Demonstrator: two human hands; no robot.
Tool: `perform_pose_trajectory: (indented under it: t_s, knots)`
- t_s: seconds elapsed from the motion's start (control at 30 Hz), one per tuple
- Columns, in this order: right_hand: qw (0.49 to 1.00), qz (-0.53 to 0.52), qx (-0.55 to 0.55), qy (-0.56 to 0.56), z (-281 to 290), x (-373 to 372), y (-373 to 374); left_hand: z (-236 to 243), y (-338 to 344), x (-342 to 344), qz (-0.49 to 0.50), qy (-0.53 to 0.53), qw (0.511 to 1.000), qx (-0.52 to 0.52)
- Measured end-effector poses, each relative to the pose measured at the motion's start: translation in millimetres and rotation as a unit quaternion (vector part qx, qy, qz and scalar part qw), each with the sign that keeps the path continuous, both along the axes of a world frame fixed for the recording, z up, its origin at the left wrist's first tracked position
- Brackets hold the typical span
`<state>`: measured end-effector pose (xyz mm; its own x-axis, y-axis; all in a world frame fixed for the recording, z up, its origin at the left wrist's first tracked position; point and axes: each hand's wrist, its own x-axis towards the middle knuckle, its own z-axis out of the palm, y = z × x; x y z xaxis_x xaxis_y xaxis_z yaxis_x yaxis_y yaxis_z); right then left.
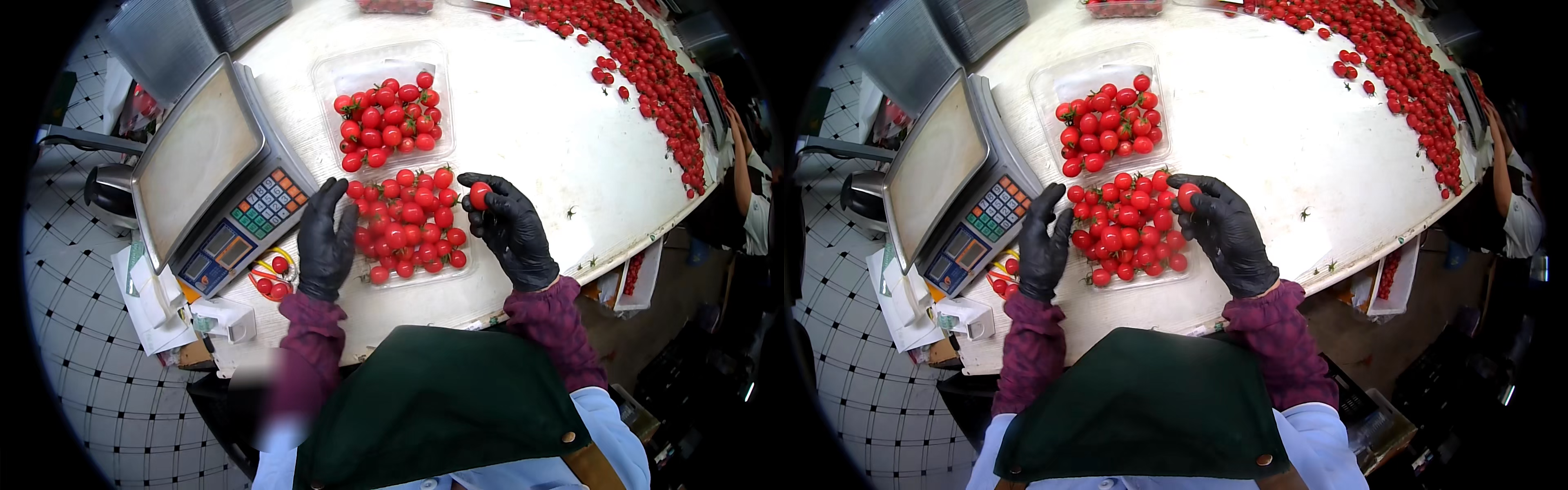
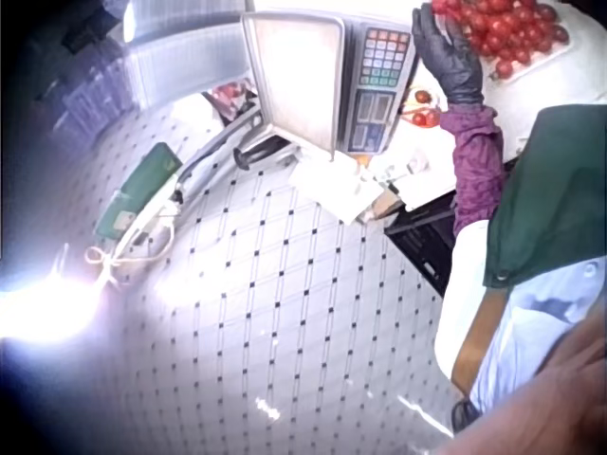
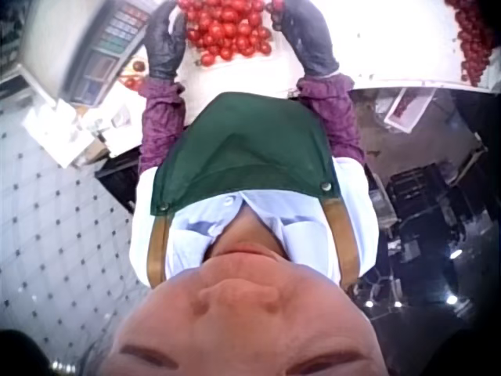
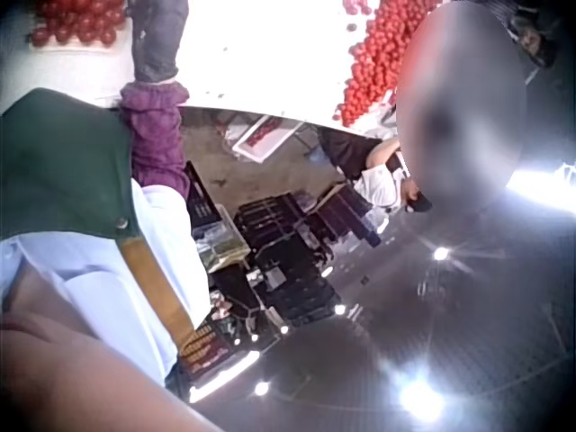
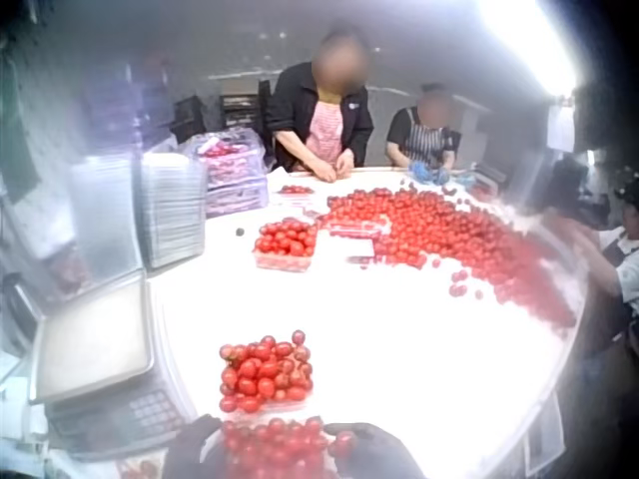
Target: The person places cherry tomatoes into a clear plastic container, weighs it on a digital scale, and then closes the container with a lid. The person repeats this process with additional tomatoes and containers.
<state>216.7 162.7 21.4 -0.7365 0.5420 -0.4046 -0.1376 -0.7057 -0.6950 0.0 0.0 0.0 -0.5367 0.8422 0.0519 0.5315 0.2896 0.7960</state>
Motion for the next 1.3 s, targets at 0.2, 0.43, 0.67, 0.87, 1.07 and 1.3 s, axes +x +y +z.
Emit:
perform_pose_trajectory:
  t_s: [0.2, 0.43, 0.67, 0.87, 1.07, 1.3]
  knots:
    - [0.993, 0.017, 0.095, -0.062, 1.9, 2.8, -19.2, -8.7, -15.5, 58.7, 0.008, 0.028, 0.999, 0.015]
    - [0.987, 0.023, 0.135, -0.089, 0.6, -5.8, -26.2, -7.4, -13.8, 73.3, -0.095, 0.136, 0.986, 0.02]
    - [0.987, 0.021, 0.131, -0.087, -1.4, -12.4, -29.1, 3.4, -4.0, 46.1, -0.141, -0.017, 0.984, 0.103]
    - [0.984, 0.016, 0.141, -0.108, -6.1, -8.6, -24.1, -6.3, -14.3, 7.6, 0.063, -0.016, 0.995, 0.07]
    - [0.988, 0.003, 0.123, -0.097, -5.4, -11.1, -24.7, -9.4, -31.2, 32.3, -0.002, 0.053, 0.998, -0.023]
    - [0.924, 0.091, 0.351, -0.124, -1.4, -12.4, -36.1, -9.1, -28.8, 30.2, -0.006, 0.032, 0.999, 0.012]
